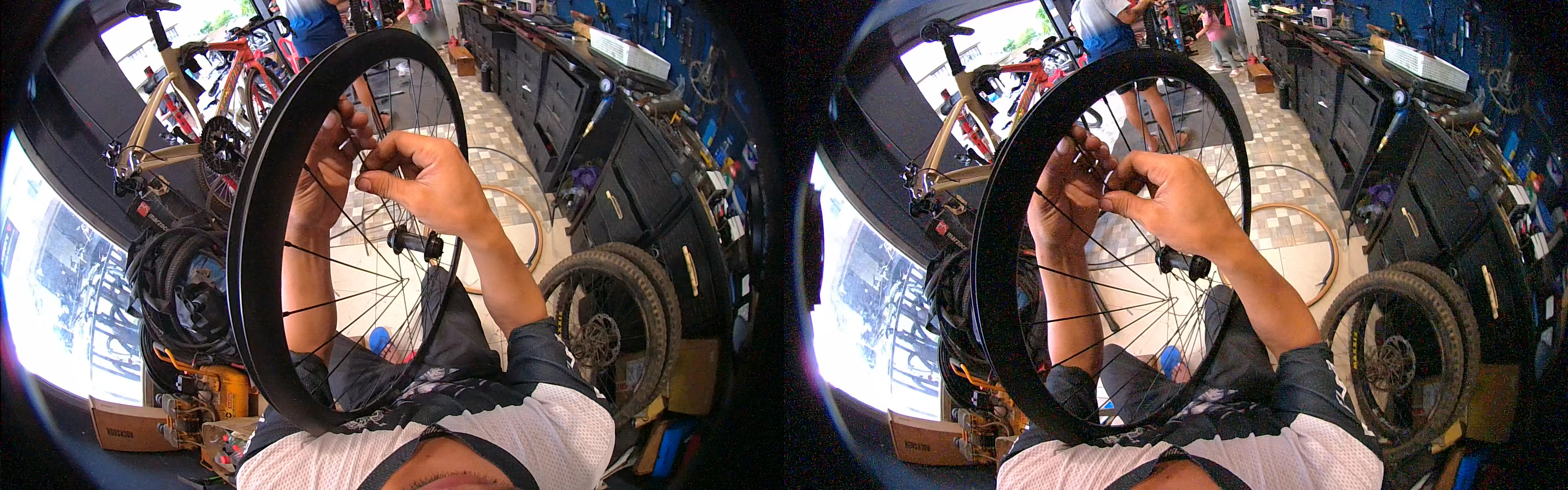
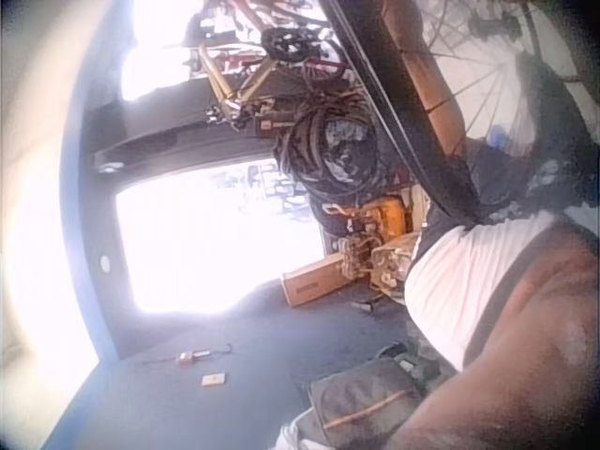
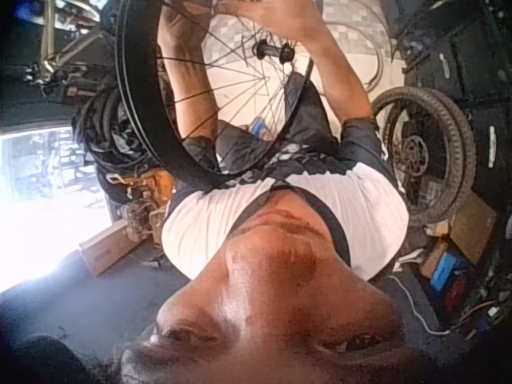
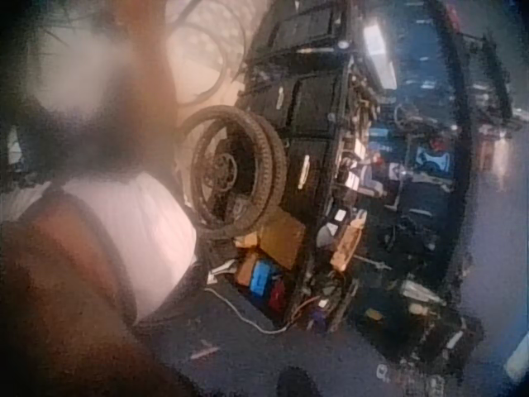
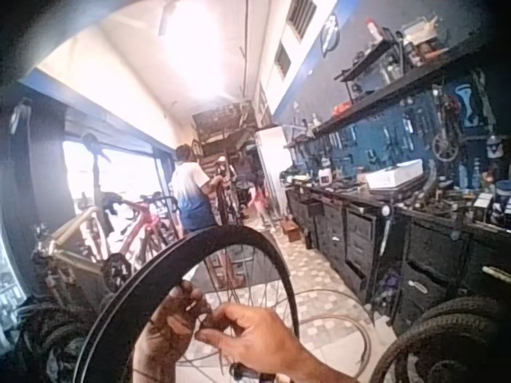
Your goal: The person laces a bicycle wheel by hand, inserting spokes through the hub and rim and threading them through the nipples. The person rotates the wheel to access different sections and continues the lacing process.
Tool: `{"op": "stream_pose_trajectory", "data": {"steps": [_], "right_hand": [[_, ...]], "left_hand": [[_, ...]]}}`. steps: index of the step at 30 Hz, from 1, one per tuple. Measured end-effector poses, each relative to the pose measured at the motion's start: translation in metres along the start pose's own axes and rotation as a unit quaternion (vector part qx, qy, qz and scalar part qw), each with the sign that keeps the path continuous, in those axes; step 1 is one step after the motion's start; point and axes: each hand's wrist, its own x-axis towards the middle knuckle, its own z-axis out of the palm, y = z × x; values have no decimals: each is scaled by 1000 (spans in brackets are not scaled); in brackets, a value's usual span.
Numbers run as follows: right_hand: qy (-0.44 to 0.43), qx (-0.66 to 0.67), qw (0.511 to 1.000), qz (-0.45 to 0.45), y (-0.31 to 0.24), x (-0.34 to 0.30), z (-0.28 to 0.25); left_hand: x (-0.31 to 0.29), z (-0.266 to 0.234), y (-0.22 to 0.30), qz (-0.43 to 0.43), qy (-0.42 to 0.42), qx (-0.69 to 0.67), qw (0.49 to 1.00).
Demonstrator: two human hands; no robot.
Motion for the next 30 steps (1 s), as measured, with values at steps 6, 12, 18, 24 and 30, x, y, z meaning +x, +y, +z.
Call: {"op": "stream_pose_trajectory", "data": {"steps": [6,12,18,24,30], "right_hand": [[-16,103,994,29,3,0,4],[21,-6,1000,-6,-4,3,2],[-38,58,998,5,-4,1,2],[-64,85,994,-14,-8,-3,1],[130,-38,990,-33,10,-14,-5]], "left_hand": [[-1,-4,4,-41,-14,-23,999],[-1,-1,3,0,-19,19,1000],[-5,-4,6,-20,-26,0,999],[-6,1,8,-36,-39,-19,998],[-16,5,6,40,-9,15,999]]}}
